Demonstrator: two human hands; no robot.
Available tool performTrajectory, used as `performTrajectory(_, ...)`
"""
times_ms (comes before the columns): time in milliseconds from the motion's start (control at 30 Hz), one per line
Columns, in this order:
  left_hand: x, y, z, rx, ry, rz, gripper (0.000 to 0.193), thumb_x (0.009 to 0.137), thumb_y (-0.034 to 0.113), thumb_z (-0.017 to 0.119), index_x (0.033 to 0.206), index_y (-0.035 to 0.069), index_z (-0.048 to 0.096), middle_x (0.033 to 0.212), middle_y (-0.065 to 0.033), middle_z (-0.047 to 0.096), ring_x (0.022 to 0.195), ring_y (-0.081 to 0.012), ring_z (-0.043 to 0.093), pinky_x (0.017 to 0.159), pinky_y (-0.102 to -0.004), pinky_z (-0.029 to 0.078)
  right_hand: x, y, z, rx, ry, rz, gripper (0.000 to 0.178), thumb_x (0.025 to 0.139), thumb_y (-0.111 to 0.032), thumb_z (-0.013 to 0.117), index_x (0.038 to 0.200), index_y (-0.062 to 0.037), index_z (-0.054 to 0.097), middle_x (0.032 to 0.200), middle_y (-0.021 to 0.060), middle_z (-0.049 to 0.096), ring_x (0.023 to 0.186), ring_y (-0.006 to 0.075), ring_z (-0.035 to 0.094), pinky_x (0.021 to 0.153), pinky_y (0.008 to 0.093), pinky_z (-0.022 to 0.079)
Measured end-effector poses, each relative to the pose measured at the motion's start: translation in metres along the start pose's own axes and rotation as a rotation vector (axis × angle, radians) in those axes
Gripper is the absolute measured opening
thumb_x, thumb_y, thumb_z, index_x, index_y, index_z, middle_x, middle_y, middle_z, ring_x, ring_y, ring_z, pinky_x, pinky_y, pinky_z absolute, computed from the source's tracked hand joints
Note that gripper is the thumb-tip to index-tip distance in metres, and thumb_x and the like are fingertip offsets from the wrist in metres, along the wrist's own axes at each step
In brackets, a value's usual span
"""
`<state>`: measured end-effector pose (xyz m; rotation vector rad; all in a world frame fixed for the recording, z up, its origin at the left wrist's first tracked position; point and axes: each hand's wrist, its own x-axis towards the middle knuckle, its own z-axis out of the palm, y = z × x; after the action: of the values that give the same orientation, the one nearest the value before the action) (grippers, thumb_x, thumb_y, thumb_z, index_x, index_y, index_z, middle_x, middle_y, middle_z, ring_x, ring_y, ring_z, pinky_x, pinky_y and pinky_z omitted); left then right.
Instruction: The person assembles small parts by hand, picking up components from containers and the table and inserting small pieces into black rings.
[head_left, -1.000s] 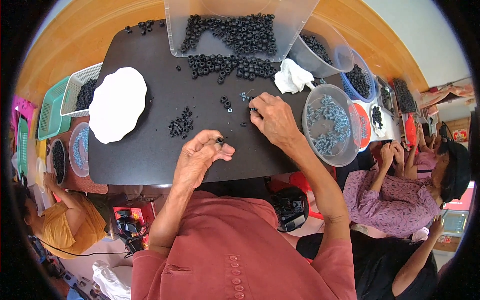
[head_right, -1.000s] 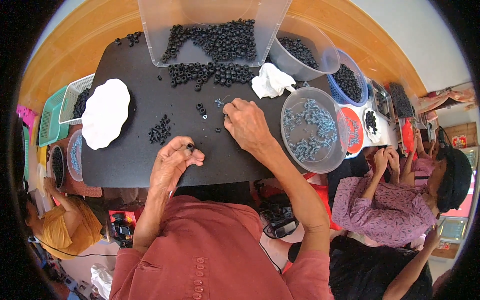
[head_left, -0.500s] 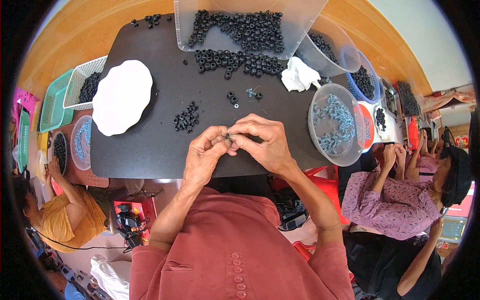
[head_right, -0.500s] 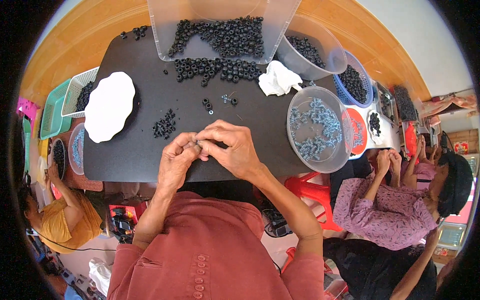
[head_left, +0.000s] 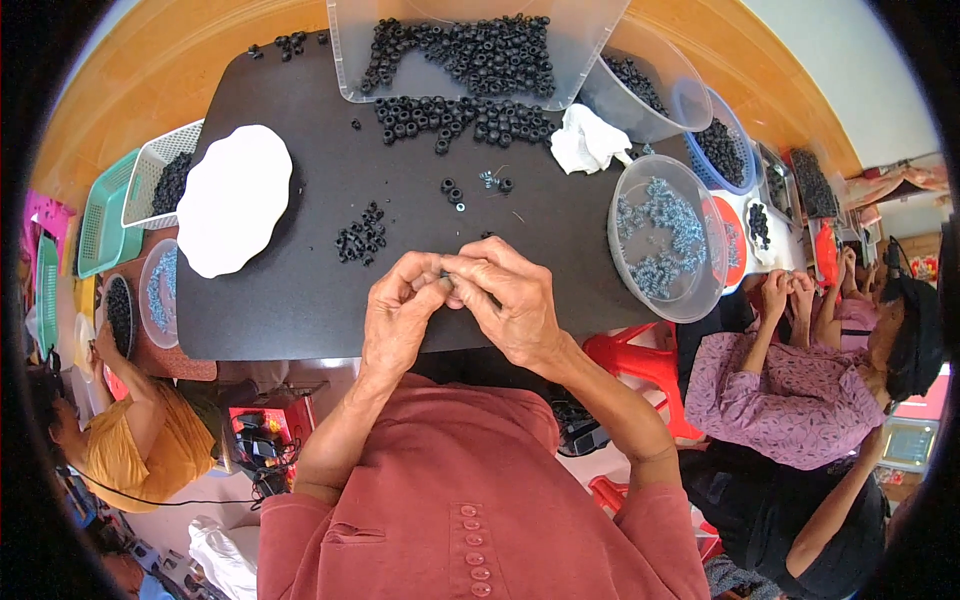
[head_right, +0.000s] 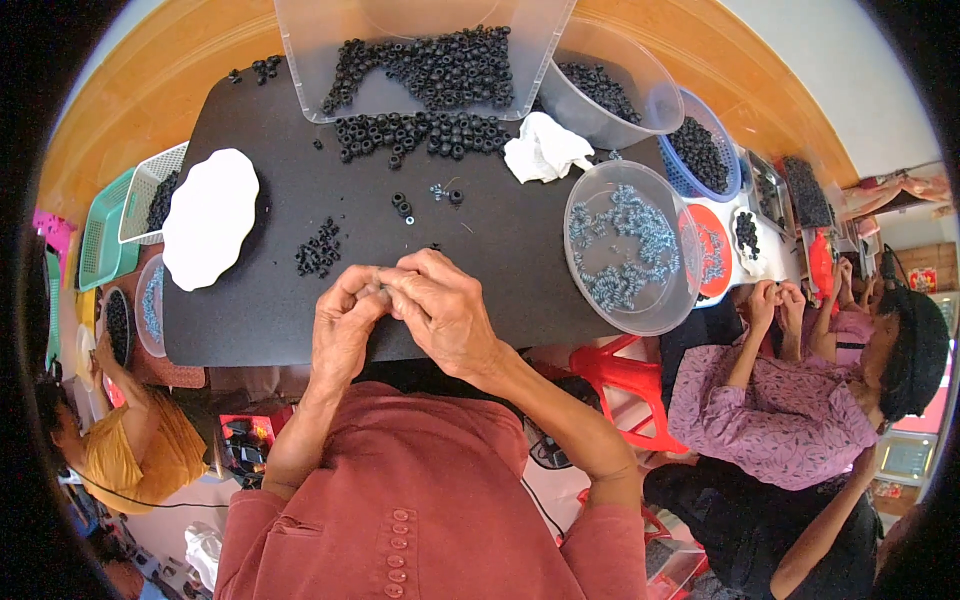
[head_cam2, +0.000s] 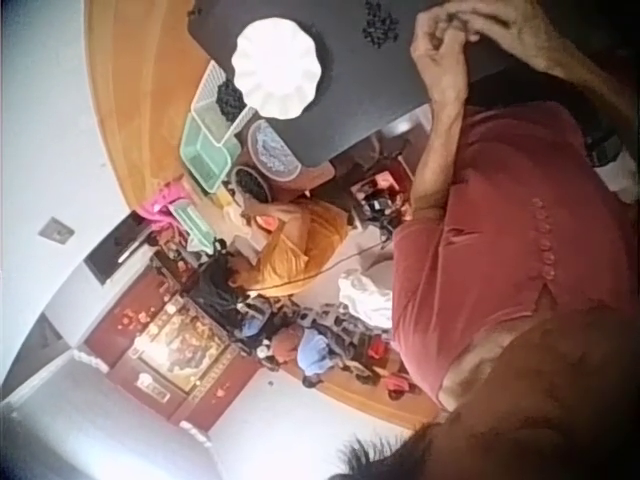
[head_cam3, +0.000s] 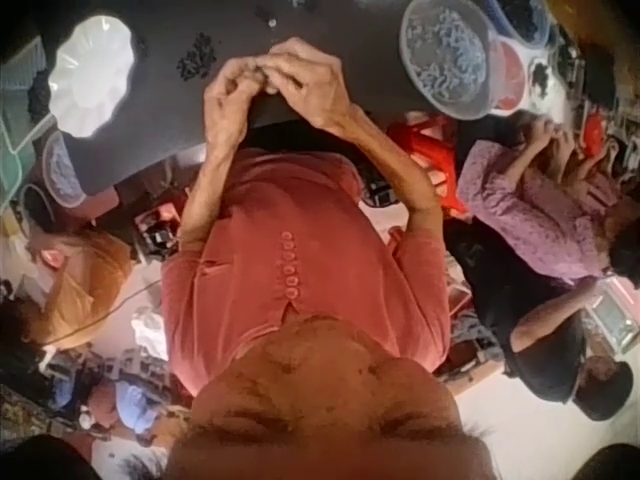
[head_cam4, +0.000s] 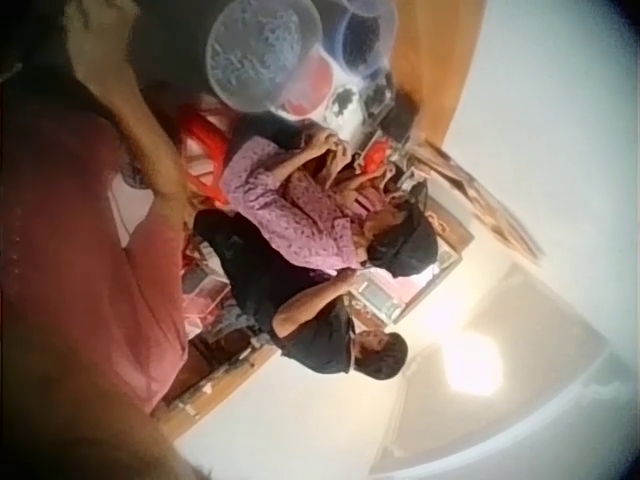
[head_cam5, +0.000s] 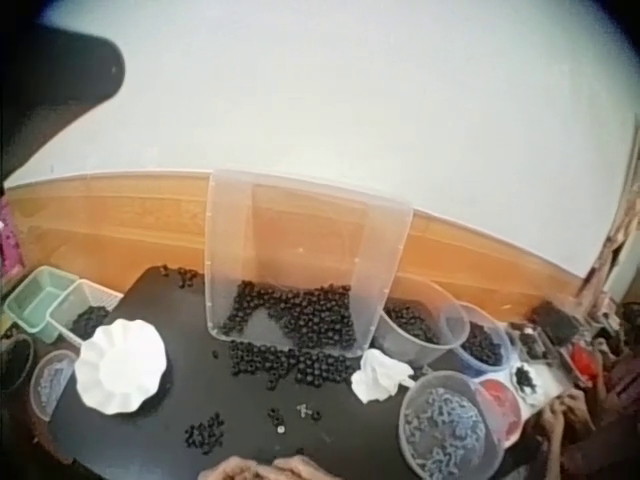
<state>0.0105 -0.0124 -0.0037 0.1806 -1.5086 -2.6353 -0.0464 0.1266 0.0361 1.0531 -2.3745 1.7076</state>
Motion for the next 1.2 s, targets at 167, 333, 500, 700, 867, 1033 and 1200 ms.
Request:
performTrajectory(167,0.001,0.001,0.002,0.010,-0.004,0.016,0.012,0.090,0.000,0.055,0.102,-0.002,0.058,0.083,-0.0025,0.062,0.077,-0.0100,0.060,0.075,-0.0240,0.049,0.004,-0.001,-0.003,0.049,-0.026,0.030,0.016,0.081,0.006,0.065,0.096,0.0024,0.067,0.093,0.0103,0.062,0.074,0.0121,0.062,0.062,0.0245,0.051)
performTrajectory(333,-0.001,0.000,0.000,0.054,0.002,-0.006,0.012,0.091,0.003,0.057,0.102,-0.002,0.058,0.084,-0.0030,0.062,0.077,-0.0100,0.060,0.075,-0.0245,0.049,0.000,0.009,0.001,0.247,-0.006,0.101,0.013,0.081,0.005,0.065,0.093,0.0024,0.067,0.094,0.0087,0.061,0.076,0.0122,0.061,0.064,0.0259,0.050)
performTrajectory(500,0.000,0.002,0.000,0.028,-0.010,-0.026,0.012,0.092,0.004,0.057,0.102,-0.001,0.059,0.085,-0.0058,0.064,0.077,-0.0114,0.061,0.076,-0.0258,0.050,0.001,0.011,-0.001,0.237,0.040,0.132,0.011,0.082,0.005,0.063,0.093,0.0034,0.067,0.089,0.0081,0.063,0.074,0.0111,0.061,0.064,0.0243,0.050)
performTrajectory(700,-0.002,0.009,0.002,0.078,0.000,-0.045,0.013,0.091,0.005,0.053,0.101,-0.001,0.058,0.089,-0.0113,0.064,0.081,-0.0157,0.060,0.078,-0.0299,0.049,0.019,0.031,-0.041,-0.144,0.124,0.147,0.014,0.080,0.002,0.064,0.094,0.0000,0.066,0.083,0.0095,0.065,0.067,0.0152,0.062,0.062,0.0262,0.049)
performTrajectory(867,-0.002,0.009,0.003,0.125,0.018,-0.038,0.012,0.091,0.005,0.052,0.101,-0.001,0.058,0.089,-0.0113,0.064,0.080,-0.0152,0.060,0.078,-0.0293,0.049,0.024,0.041,-0.037,-0.279,-0.149,-0.002,0.021,0.075,0.001,0.066,0.095,-0.0021,0.066,0.092,0.0095,0.064,0.071,0.0196,0.062,0.065,0.0284,0.050)
performTrajectory(1033,-0.002,0.008,0.006,0.121,0.031,-0.034,0.012,0.091,0.005,0.053,0.100,-0.001,0.058,0.089,-0.0112,0.064,0.080,-0.0148,0.060,0.078,-0.0288,0.049,0.028,0.047,-0.033,-0.479,-0.173,-0.167,0.019,0.072,-0.003,0.069,0.090,-0.0025,0.066,0.095,0.0104,0.064,0.081,0.0259,0.063,0.076,0.0328,0.049)
performTrajectory(1200,-0.002,0.005,0.006,0.123,0.041,-0.028,0.011,0.091,0.005,0.054,0.099,0.000,0.058,0.088,-0.0113,0.064,0.079,-0.0146,0.060,0.078,-0.0290,0.049,0.027,0.021,-0.029,0.002,-0.016,0.109,0.011,0.076,0.000,0.066,0.087,-0.0035,0.064,0.082,0.0052,0.064,0.072,0.0119,0.064,0.065,0.0259,0.050)
